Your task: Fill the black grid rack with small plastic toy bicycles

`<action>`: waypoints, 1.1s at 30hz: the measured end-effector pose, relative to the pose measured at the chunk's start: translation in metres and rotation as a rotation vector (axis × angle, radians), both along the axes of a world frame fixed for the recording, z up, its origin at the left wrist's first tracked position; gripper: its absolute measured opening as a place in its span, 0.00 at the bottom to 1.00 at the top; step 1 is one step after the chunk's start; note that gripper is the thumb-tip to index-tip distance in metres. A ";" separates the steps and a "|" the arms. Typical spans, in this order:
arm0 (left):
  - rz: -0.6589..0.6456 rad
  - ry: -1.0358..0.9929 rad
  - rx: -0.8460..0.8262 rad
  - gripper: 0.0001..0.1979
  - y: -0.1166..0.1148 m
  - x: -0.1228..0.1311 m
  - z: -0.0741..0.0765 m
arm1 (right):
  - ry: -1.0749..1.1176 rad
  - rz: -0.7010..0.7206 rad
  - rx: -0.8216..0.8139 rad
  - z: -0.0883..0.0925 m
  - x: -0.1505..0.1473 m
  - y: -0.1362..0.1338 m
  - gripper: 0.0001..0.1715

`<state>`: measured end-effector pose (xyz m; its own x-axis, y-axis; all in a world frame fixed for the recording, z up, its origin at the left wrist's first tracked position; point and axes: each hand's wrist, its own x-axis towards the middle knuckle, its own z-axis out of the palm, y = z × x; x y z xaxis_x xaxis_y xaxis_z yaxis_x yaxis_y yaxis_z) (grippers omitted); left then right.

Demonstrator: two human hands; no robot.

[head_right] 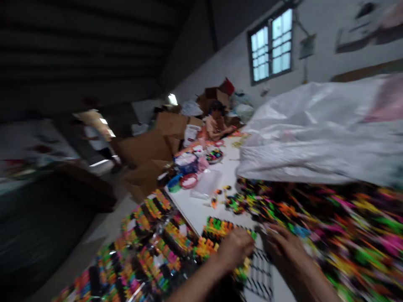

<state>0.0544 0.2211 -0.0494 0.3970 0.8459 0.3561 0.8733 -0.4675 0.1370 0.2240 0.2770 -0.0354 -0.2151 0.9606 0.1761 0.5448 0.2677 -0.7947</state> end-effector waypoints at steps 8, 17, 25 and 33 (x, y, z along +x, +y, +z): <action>-0.115 -0.226 -0.160 0.11 -0.005 -0.012 0.006 | 0.365 -0.115 -0.477 -0.021 0.014 -0.042 0.17; -0.050 -0.179 -0.158 0.12 -0.012 -0.027 0.009 | 0.036 -0.135 -0.256 -0.041 0.022 -0.066 0.16; -0.052 -0.162 -0.155 0.12 -0.013 -0.028 0.008 | -0.654 -0.169 -0.149 -0.021 0.006 -0.081 0.14; -0.091 -0.188 -0.082 0.12 -0.011 -0.032 -0.002 | -0.728 -0.224 -0.148 -0.029 0.002 -0.065 0.11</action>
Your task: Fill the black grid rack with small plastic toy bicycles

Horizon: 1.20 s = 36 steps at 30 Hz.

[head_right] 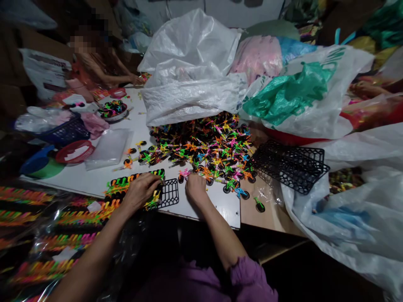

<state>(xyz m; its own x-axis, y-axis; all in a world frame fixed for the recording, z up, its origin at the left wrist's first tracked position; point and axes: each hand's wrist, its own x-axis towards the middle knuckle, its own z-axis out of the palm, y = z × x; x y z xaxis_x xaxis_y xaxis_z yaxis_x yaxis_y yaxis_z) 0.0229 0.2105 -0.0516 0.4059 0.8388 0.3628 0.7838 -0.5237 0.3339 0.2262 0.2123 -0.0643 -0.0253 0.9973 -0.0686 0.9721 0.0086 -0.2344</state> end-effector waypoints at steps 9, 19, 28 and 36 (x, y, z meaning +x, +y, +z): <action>0.170 -0.258 0.018 0.18 -0.010 0.014 0.022 | 0.500 0.083 0.209 0.028 -0.006 -0.015 0.08; 0.465 -0.382 -0.008 0.17 -0.034 0.051 0.036 | 0.606 0.101 0.232 0.047 -0.014 -0.036 0.06; 0.360 -0.219 -0.044 0.17 -0.037 0.007 0.045 | 0.552 0.114 0.038 0.005 -0.010 -0.024 0.05; 0.012 0.040 -0.028 0.10 -0.063 -0.014 0.028 | 0.795 0.198 0.027 -0.019 -0.029 -0.035 0.08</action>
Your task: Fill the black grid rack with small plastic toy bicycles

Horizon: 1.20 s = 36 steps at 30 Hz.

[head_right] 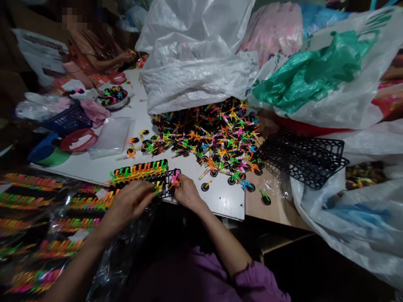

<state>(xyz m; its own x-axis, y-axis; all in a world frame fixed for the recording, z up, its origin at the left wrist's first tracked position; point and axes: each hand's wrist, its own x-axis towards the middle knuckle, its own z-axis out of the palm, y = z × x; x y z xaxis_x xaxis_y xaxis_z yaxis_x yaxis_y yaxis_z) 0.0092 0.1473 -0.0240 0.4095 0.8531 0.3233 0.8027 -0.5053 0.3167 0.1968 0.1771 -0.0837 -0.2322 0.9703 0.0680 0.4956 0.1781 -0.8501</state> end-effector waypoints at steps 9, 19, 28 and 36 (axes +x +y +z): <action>-0.027 0.018 0.072 0.12 -0.015 0.014 -0.034 | -0.140 0.107 0.163 -0.025 -0.017 -0.016 0.10; 0.085 -0.044 0.249 0.10 -0.017 0.031 -0.044 | -0.478 0.221 0.126 -0.017 -0.025 -0.014 0.11; 0.008 -0.118 0.346 0.12 -0.021 0.021 -0.060 | -0.346 0.279 0.127 0.014 0.013 0.031 0.09; 0.024 -0.085 0.393 0.12 -0.022 0.020 -0.053 | -0.865 0.057 0.371 0.040 -0.013 0.107 0.14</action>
